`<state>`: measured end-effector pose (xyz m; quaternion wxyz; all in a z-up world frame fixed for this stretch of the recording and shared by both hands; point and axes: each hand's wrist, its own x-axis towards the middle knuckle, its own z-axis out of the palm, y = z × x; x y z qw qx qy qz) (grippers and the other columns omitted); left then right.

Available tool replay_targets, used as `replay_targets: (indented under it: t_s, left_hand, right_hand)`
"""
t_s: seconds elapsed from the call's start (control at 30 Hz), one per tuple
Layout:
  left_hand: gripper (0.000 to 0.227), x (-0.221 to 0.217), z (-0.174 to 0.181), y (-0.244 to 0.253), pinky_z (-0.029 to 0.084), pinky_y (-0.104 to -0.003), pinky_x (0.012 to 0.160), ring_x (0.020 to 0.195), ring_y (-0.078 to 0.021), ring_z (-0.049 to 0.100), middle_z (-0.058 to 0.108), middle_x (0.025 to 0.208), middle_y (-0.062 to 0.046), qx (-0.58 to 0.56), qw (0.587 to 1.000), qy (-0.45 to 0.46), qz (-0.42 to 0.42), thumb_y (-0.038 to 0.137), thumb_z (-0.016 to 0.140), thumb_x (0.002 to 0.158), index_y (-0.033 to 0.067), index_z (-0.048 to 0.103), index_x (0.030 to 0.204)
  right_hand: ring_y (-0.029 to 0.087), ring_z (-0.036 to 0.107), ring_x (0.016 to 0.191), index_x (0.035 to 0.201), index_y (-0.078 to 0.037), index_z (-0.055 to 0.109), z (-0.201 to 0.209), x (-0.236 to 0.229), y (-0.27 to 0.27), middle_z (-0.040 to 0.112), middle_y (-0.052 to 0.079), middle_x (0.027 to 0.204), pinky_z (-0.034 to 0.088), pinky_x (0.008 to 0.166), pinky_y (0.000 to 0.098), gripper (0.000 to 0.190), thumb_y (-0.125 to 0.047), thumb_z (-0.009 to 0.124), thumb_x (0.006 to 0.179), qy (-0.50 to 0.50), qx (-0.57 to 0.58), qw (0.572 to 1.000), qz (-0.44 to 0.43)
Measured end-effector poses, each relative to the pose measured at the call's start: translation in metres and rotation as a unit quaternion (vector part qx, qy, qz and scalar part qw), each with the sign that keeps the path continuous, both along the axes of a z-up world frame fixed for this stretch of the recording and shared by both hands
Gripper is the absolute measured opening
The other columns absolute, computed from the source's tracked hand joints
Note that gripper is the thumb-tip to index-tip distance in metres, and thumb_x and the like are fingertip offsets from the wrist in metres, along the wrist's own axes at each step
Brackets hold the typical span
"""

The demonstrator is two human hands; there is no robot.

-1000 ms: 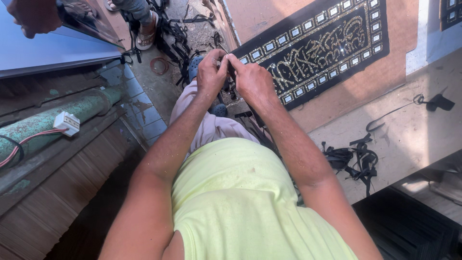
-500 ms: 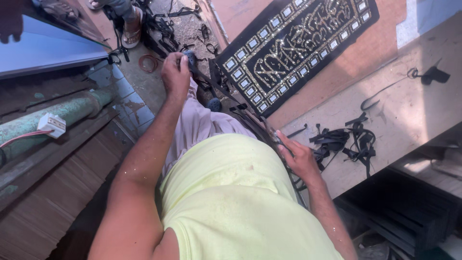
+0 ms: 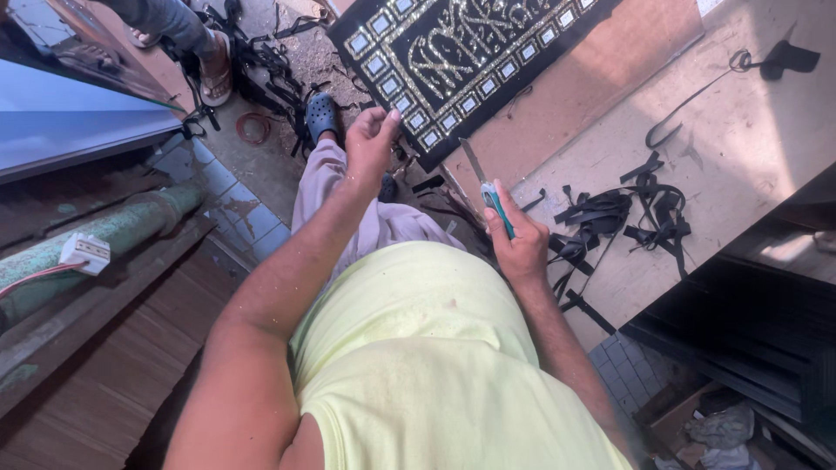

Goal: The person uses a utility knife to trim the edges of black decorative panels with gold patterns. They repeatedly position each panel on a wooden workbench, cut along the edges, and remove excess material. A second person is visible nearby but does not assist with the trimming.

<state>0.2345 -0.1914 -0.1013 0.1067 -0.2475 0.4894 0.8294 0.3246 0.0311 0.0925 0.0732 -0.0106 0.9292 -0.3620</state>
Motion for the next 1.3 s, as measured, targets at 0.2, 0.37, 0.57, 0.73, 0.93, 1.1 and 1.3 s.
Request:
replay_targets:
  t_s: [0.2,0.37,0.57,0.73,0.93,1.1,1.3]
  left_hand:
    - [0.027,0.021,-0.006,0.005,0.056,-0.022,0.078,0.088,-0.0072,0.070,0.076,0.099,-0.003,-0.042,0.983,0.078,-0.158,0.018,0.077,0.095,-0.0007,0.070,0.113]
    - [0.023,0.039,0.007,0.013,0.055,-0.029,0.072,0.080,-0.0102,0.070,0.078,0.092,-0.007,-0.207,0.959,0.031,-0.190,0.025,0.075,0.096,0.0047,0.074,0.107]
    - [0.019,0.042,0.043,0.005,0.053,-0.043,0.078,0.087,-0.0280,0.071,0.073,0.093,-0.010,-0.426,0.876,0.126,-0.189,0.026,0.068,0.096,0.0102,0.075,0.104]
    - [0.013,0.040,0.059,0.003,0.044,-0.049,0.085,0.092,-0.0296,0.065,0.071,0.091,-0.005,-0.520,0.814,0.177,-0.188,0.023,0.068,0.092,0.0117,0.074,0.094]
    - [0.011,0.043,0.053,0.010,0.044,-0.050,0.089,0.093,-0.0293,0.065,0.071,0.091,-0.006,-0.537,0.808,0.183,-0.159,0.021,0.069,0.089,0.0104,0.072,0.092]
    - [0.019,0.042,0.036,-0.009,0.049,-0.050,0.092,0.098,-0.0330,0.067,0.071,0.098,-0.012,-0.497,0.853,0.025,-0.160,0.025,0.067,0.095,0.0086,0.072,0.104]
    - [0.056,0.031,0.017,0.005,0.053,-0.039,0.088,0.096,-0.0238,0.067,0.070,0.104,-0.010,-0.354,0.928,0.094,-0.065,0.029,0.083,0.080,-0.0027,0.060,0.121]
  right_hand:
    - [0.032,0.073,0.102,0.154,-0.010,0.054,-0.009,-0.031,-0.021,0.071,0.018,0.118,0.060,0.082,0.0392,0.048,-0.015,0.065,0.107,0.107,0.052,0.980,0.157]
    - [0.028,0.070,0.071,0.147,-0.021,0.060,-0.002,-0.041,-0.040,0.064,0.009,0.088,0.057,0.062,0.0413,0.048,-0.015,0.066,0.100,0.042,0.178,0.955,0.235]
    - [0.027,0.069,0.061,0.144,-0.022,0.062,0.025,-0.034,-0.041,0.060,0.010,0.081,0.058,0.056,0.0412,0.053,-0.013,0.067,0.092,-0.015,0.294,0.918,0.265]
    - [0.030,0.069,0.062,0.146,-0.020,0.058,0.008,-0.044,-0.050,0.062,0.012,0.084,0.058,0.057,0.0422,0.052,-0.013,0.066,0.094,-0.042,0.303,0.911,0.278]
    - [0.033,0.070,0.076,0.144,-0.019,0.059,-0.018,-0.061,-0.054,0.066,0.013,0.089,0.059,0.068,0.0449,0.052,-0.011,0.064,0.093,-0.049,0.267,0.921,0.277]
    - [0.035,0.071,0.097,0.140,-0.031,0.064,0.032,-0.032,-0.008,0.073,0.015,0.101,0.056,0.084,0.0494,0.041,-0.019,0.055,0.101,-0.277,0.314,0.876,0.240]
    - [0.030,0.074,0.103,0.141,-0.002,0.058,0.074,-0.018,0.016,0.072,0.023,0.115,0.056,0.086,0.0380,0.053,-0.022,0.075,0.095,-0.064,-0.033,0.996,0.057]
